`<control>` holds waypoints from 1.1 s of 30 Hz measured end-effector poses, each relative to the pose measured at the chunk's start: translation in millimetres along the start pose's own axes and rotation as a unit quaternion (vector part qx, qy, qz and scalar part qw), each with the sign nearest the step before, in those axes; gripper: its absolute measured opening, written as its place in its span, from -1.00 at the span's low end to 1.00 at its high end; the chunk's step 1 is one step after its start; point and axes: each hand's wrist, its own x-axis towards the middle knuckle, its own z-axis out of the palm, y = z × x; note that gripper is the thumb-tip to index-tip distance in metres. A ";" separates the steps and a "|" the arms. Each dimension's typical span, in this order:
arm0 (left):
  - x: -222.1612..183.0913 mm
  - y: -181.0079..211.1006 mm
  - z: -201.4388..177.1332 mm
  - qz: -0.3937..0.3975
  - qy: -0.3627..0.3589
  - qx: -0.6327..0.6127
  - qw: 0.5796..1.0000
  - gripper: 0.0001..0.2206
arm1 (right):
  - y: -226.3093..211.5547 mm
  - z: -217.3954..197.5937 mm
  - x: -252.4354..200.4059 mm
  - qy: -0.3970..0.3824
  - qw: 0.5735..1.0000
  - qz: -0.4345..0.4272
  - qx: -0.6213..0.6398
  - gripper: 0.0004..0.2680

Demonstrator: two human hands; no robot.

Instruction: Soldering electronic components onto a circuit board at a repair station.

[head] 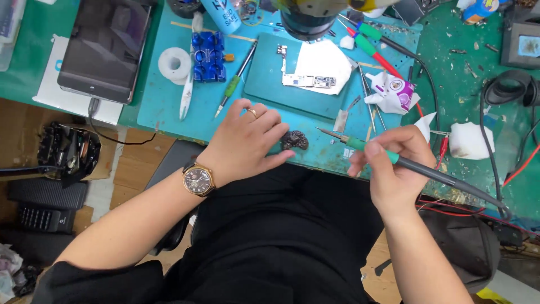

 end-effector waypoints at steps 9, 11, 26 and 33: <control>-8.1 -19.3 5.6 -0.090 0.057 -0.136 0.985 -0.72 | 31.8 26.9 -7.0 0.029 0.999 0.008 0.045 -0.84; -8.1 -29.3 5.8 -0.114 0.089 -0.131 0.981 -0.74 | 26.3 38.3 -2.6 0.015 1.000 -0.005 0.020 -0.86; -20.9 -47.8 19.9 -0.194 0.099 -0.184 0.959 -0.65 | 9.1 87.0 9.5 0.040 0.986 -0.021 -0.159 -0.87; -22.7 -49.2 19.8 -0.197 0.112 -0.156 0.961 -0.63 | 6.9 89.1 4.3 0.000 0.989 0.025 -0.149 -0.84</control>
